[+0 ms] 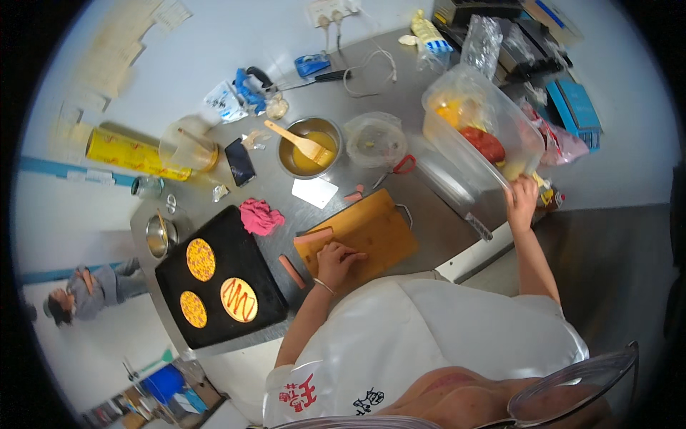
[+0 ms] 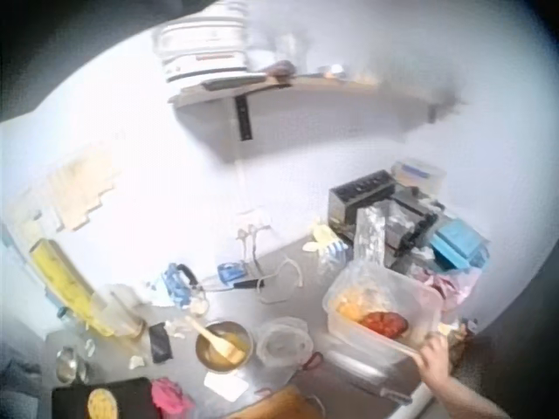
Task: The person assembles three small pizzas on a baking tray by spreading corn kernels over two bases and arranging sliced ham over a third base with ketchup. The person uses a can of corn and a knife to slice ham on a cutting board.
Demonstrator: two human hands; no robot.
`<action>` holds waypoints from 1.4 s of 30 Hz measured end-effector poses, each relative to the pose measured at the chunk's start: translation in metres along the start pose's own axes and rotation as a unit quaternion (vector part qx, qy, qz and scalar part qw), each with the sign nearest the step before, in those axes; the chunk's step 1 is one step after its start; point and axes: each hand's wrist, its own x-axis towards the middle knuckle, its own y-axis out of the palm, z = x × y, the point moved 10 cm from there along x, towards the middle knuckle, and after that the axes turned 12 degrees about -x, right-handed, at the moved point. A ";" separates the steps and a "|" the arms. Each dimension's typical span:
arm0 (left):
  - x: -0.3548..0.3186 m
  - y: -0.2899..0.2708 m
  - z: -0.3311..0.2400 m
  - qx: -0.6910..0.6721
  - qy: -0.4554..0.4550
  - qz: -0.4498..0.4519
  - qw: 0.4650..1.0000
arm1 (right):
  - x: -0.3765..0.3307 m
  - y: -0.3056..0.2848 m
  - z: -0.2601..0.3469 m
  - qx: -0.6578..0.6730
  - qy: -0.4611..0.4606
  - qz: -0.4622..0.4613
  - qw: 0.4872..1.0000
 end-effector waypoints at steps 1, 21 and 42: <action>-0.001 -0.001 -0.002 0.017 0.002 -0.005 1.000 | -0.002 -0.002 -0.004 0.026 0.004 0.001 1.000; -0.005 0.018 0.038 0.018 0.010 0.042 0.999 | -0.008 0.053 0.144 0.208 -0.040 0.074 0.974; -0.002 0.004 0.013 -0.016 0.080 0.047 0.996 | -0.113 0.089 0.251 0.253 -0.144 0.208 0.934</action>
